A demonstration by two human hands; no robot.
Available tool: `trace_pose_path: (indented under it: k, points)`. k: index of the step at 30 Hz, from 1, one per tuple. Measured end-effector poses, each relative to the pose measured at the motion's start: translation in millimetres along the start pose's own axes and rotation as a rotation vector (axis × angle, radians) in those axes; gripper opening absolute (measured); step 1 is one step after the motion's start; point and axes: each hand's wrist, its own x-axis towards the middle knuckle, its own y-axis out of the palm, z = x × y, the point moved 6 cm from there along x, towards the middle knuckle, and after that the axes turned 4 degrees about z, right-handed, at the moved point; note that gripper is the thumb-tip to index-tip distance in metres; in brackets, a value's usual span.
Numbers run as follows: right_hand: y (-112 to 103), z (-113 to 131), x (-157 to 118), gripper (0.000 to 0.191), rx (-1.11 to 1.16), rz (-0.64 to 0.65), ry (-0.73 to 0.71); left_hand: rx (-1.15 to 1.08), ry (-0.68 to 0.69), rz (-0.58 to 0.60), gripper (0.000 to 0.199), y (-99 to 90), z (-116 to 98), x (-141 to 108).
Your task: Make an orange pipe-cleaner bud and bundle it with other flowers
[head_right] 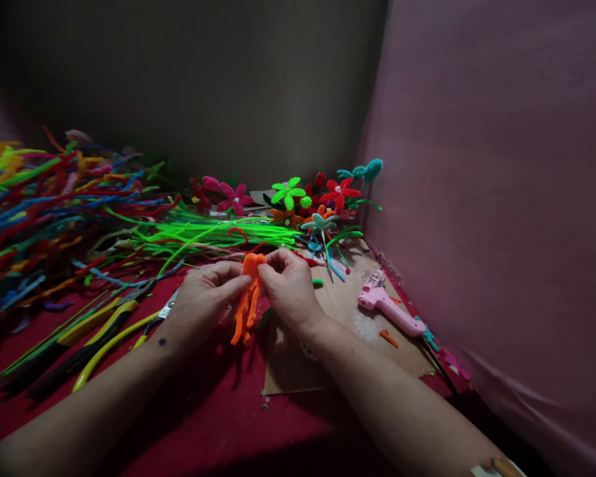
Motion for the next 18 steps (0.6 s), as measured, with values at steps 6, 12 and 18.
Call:
trace_pose_path:
  k: [6, 12, 18]
  points:
    - [-1, 5, -2, 0.008, -0.028, -0.025, -0.025, -0.029, -0.022, -0.007, 0.012, 0.3, 2, -1]
    - [5, 10, -5, 0.009, 0.038, 0.07, 0.045, -0.123, -0.048, 0.0, 0.013, -2.6, 5, 0]
    - [9, 0, -8, 0.007, 0.1, 0.102, 0.135, -0.175, -0.04, -0.008, 0.014, -3.9, 5, 1]
